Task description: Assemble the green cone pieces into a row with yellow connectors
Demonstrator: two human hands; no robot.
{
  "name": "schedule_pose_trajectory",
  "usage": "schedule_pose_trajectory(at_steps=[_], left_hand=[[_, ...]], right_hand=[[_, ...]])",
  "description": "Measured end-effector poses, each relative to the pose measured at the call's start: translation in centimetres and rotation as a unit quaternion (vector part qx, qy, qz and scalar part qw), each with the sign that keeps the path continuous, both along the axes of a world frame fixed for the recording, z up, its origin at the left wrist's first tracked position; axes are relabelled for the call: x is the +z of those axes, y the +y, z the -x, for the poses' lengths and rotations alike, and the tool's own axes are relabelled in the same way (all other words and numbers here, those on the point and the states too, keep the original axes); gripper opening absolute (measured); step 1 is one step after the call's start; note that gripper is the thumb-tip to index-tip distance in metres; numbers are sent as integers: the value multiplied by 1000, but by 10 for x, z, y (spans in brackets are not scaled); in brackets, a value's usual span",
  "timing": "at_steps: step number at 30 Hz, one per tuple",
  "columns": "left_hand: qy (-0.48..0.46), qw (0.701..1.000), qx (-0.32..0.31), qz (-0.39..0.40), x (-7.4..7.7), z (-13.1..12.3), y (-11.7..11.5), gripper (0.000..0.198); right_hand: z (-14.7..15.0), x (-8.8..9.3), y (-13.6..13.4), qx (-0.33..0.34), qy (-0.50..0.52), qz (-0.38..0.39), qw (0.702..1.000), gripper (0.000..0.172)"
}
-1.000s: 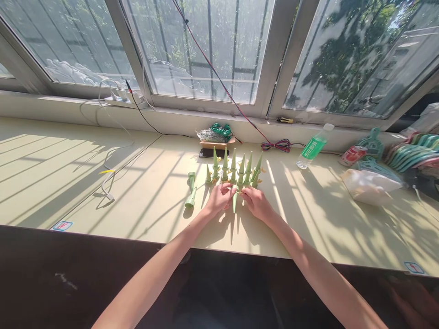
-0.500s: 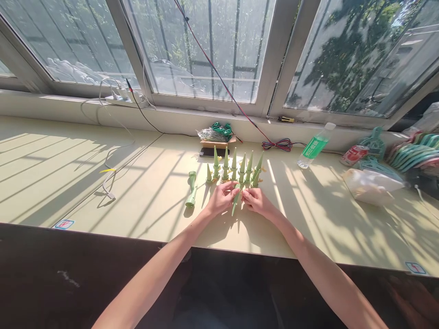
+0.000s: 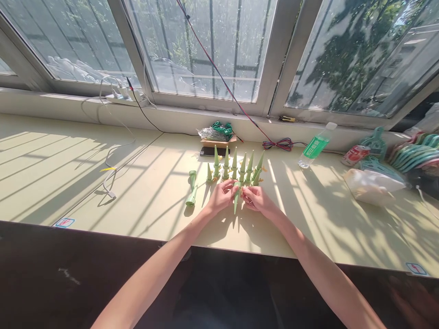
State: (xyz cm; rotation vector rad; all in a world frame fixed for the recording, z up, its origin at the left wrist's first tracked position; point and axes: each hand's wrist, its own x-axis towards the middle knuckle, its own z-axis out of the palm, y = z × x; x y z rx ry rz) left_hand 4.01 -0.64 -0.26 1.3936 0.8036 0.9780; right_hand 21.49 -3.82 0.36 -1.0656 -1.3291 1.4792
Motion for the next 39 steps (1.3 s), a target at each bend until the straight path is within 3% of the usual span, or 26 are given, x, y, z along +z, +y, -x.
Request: schedule_pose_trajectory(at_steps=[13, 17, 21, 23, 26, 31, 35, 39], left_hand=[[-50, 997, -22, 60, 5, -1, -5, 49], [-61, 994, -31, 90, 8, 0, -5, 49], [-58, 989, -48, 126, 9, 2, -4, 51], [-58, 988, -53, 131, 9, 2, -4, 51], [-67, 990, -55, 112, 7, 2, -4, 50], [-57, 995, -43, 75, 5, 1, -5, 56], [-32, 997, -26, 59, 5, -1, -6, 61], [-23, 998, -24, 48, 4, -1, -5, 63]], right_hand=[[2, -2, -3, 1, -6, -24, 1000, 55], [1, -8, -2, -27, -75, -101, 992, 49], [-3, -9, -1, -57, -184, -232, 953, 41], [-5, -9, 0, -59, -201, -255, 944, 39], [-6, -10, 0, -35, -177, -216, 960, 38], [-3, -11, 0, 2, -54, -66, 996, 45], [-1, -6, -2, 12, -4, 14, 1000, 52], [-2, -3, -3, 19, 19, 29, 999, 55]])
